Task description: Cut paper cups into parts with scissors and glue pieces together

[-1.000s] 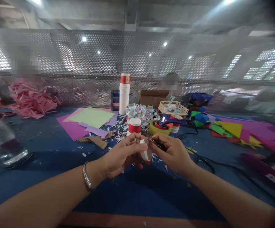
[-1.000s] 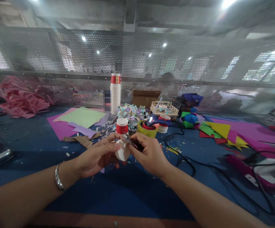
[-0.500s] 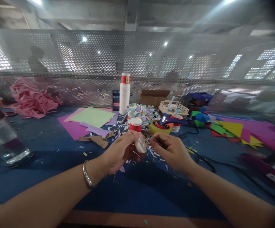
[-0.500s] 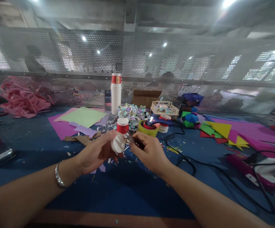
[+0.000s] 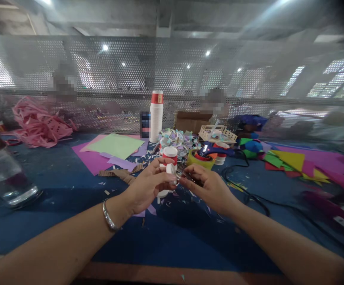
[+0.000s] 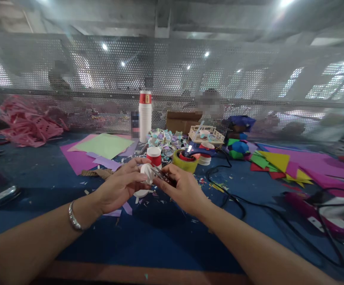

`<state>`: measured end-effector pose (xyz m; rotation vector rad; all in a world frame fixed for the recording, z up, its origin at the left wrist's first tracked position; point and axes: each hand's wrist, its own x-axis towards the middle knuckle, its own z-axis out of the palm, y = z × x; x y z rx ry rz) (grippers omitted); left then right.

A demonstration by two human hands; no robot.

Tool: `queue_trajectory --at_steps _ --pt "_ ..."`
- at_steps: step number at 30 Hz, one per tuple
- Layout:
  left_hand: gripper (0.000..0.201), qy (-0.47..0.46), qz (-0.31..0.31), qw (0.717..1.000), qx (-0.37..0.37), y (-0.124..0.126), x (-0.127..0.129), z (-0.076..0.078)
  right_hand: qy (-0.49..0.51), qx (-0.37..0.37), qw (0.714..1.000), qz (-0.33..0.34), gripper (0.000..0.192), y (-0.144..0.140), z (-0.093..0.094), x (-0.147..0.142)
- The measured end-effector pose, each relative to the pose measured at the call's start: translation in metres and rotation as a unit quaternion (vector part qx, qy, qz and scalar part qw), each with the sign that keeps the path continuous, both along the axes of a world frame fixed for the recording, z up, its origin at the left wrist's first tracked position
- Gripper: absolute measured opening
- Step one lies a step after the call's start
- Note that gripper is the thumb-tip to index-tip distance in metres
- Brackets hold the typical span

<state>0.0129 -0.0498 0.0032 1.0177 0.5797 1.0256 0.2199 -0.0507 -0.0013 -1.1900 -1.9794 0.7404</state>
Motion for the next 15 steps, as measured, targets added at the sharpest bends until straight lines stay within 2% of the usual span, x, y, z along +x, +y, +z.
queue_trajectory --at_steps 7,15 --pt "0.05 -0.008 0.007 1.0 -0.003 0.0012 0.0003 -0.0036 -0.004 0.007 1.0 -0.003 0.038 0.0001 -0.0005 0.0012" --pt "0.047 0.009 0.01 1.0 0.002 -0.0011 0.0011 -0.0018 -0.044 0.033 0.998 -0.024 0.042 0.0019 -0.002 0.0021"
